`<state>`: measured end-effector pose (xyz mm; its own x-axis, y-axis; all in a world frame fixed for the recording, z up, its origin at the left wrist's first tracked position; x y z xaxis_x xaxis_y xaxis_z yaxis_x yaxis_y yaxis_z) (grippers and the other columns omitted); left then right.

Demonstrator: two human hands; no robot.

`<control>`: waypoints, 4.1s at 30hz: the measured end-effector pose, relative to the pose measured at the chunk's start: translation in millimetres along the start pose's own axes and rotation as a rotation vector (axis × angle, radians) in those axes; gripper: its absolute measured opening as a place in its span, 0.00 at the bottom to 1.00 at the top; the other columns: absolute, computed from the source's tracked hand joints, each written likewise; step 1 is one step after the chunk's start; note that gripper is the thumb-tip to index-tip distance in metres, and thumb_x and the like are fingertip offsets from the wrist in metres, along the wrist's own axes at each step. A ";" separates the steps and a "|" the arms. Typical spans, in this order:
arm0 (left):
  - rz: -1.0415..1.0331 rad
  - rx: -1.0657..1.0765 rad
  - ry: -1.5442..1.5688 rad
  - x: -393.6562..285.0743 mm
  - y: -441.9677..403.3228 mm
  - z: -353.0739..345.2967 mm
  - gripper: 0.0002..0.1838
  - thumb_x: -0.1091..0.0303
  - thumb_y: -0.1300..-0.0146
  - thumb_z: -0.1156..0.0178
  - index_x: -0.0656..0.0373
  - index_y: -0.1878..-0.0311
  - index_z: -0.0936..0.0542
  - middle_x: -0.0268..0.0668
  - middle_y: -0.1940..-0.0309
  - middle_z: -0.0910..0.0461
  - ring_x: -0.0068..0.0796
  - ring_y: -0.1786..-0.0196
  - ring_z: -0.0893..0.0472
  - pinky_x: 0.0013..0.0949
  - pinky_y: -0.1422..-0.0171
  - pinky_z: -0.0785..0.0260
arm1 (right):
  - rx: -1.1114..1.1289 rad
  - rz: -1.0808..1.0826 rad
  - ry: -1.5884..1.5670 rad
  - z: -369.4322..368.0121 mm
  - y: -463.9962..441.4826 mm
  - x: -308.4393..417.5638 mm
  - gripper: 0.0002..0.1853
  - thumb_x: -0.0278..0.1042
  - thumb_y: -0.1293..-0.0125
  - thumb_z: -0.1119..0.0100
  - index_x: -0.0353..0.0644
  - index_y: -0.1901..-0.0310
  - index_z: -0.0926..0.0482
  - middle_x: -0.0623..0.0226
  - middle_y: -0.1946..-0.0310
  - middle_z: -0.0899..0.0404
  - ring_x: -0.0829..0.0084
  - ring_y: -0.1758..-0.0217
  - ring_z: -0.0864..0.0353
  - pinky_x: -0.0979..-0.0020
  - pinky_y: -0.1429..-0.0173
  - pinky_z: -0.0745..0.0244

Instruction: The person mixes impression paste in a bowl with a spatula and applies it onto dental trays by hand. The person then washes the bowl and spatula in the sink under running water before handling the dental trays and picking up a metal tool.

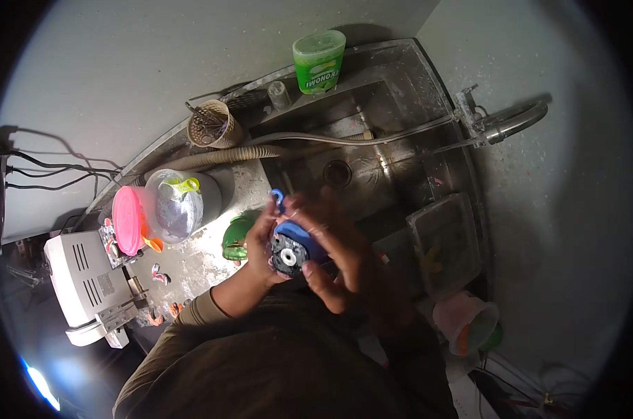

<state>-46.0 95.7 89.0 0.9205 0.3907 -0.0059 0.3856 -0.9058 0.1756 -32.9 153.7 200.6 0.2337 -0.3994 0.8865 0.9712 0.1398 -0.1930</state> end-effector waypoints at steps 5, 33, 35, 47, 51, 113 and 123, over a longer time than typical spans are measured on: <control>0.033 -0.011 0.250 10.2 -7.3 -14.0 0.36 0.36 0.28 0.60 0.65 0.45 0.24 0.51 0.51 0.20 0.44 0.51 0.17 0.47 0.47 0.21 | -0.237 -0.021 0.128 5.6 15.1 -3.0 0.33 0.37 0.41 0.39 0.31 0.35 0.34 0.48 0.35 0.31 0.50 0.30 0.33 0.45 0.24 0.51; -0.323 -0.824 -1.817 -34.4 91.7 -82.5 0.39 0.40 0.28 0.58 0.71 0.33 0.36 0.57 0.35 0.32 0.48 0.29 0.35 0.42 0.27 0.43 | -0.115 -0.571 -2.064 -168.2 43.6 -97.9 0.28 0.56 0.26 0.52 0.35 0.42 0.28 0.59 0.47 0.21 0.66 0.41 0.22 0.60 0.33 0.27; -0.374 -0.592 -2.092 -29.5 95.5 -106.9 0.39 0.42 0.28 0.59 0.70 0.30 0.38 0.60 0.31 0.37 0.53 0.24 0.42 0.48 0.21 0.54 | -0.067 -0.590 -2.147 -177.0 39.7 -91.7 0.28 0.55 0.26 0.52 0.35 0.41 0.28 0.59 0.47 0.21 0.66 0.41 0.22 0.60 0.33 0.27; -0.887 -0.392 -2.410 -30.8 117.7 -100.6 0.47 0.32 0.32 0.74 0.67 0.33 0.32 0.61 0.30 0.40 0.58 0.23 0.46 0.58 0.21 0.71 | 0.115 -0.485 -2.125 -155.9 13.2 -54.0 0.27 0.54 0.22 0.61 0.41 0.36 0.32 0.61 0.42 0.25 0.67 0.42 0.22 0.61 0.34 0.28; -1.072 -0.412 -2.078 -54.7 141.0 -87.8 0.45 0.34 0.29 0.73 0.71 0.37 0.30 0.57 0.33 0.34 0.51 0.27 0.39 0.52 0.22 0.58 | 0.010 -0.500 -1.994 -147.4 6.7 -56.5 0.28 0.55 0.23 0.60 0.39 0.37 0.31 0.60 0.44 0.24 0.66 0.43 0.21 0.61 0.37 0.25; -0.326 -0.084 -0.771 -40.0 97.3 -24.2 0.27 0.75 0.43 0.29 0.61 0.41 0.29 0.35 0.50 0.21 0.26 0.47 0.22 0.33 0.40 0.27 | -0.015 -0.772 -0.074 -1.1 -0.9 26.6 0.36 0.59 0.29 0.53 0.28 0.38 0.32 0.38 0.44 0.25 0.49 0.39 0.24 0.55 0.43 0.23; -0.457 -0.141 -0.817 -40.7 96.7 -33.1 0.25 0.76 0.41 0.31 0.62 0.41 0.28 0.36 0.50 0.20 0.26 0.49 0.20 0.31 0.43 0.26 | -0.062 0.120 0.577 -55.7 31.7 93.1 0.34 0.22 0.43 0.52 0.29 0.31 0.40 0.44 0.30 0.38 0.44 0.24 0.44 0.43 0.21 0.62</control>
<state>-48.2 -2.3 138.9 0.4621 0.4185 -0.7819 0.7576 -0.6445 0.1028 22.3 70.5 253.6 0.3132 -0.8143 0.4887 0.9332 0.1686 -0.3172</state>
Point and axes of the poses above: each hand's wrist, its own y-axis away from the middle knuckle, its own z-axis out of the back of the hand, x = y × z, the point moved 9 cm from there along -y, towards the middle knuckle
